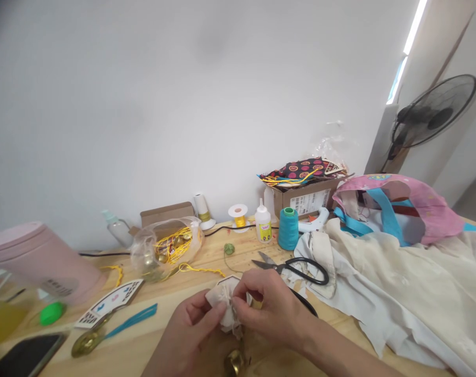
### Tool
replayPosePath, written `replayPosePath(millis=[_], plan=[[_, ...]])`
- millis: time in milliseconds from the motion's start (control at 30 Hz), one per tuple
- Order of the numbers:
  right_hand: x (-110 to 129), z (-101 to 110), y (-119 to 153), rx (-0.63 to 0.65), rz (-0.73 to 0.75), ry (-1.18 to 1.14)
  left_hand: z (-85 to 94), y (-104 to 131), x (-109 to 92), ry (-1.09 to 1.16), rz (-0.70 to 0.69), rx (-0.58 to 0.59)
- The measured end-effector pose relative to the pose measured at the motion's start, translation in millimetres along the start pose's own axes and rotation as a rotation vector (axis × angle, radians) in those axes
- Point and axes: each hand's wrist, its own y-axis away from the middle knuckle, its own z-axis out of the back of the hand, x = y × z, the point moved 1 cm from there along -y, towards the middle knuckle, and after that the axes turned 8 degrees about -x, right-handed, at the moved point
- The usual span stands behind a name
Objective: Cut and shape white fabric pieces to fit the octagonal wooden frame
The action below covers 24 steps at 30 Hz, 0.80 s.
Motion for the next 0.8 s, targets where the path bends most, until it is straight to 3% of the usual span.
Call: replayPosePath(millis=[267,433,633,800], plan=[[3,3,-5,0.017,-0.004,0.101,-0.1,0,-3,0.039,-0.008,0.023],[-10,28,-14,0.031,-0.081,0.243,0.8,0,-5,0.114,-0.001,-0.009],[-33,65,14,0.095,-0.176,0.484,4.2,-1,-7,0.222,0.064,-0.134],[-39,59,30,0.144,-0.156,0.683,0.8,2,-6,0.239,0.091,-0.151]])
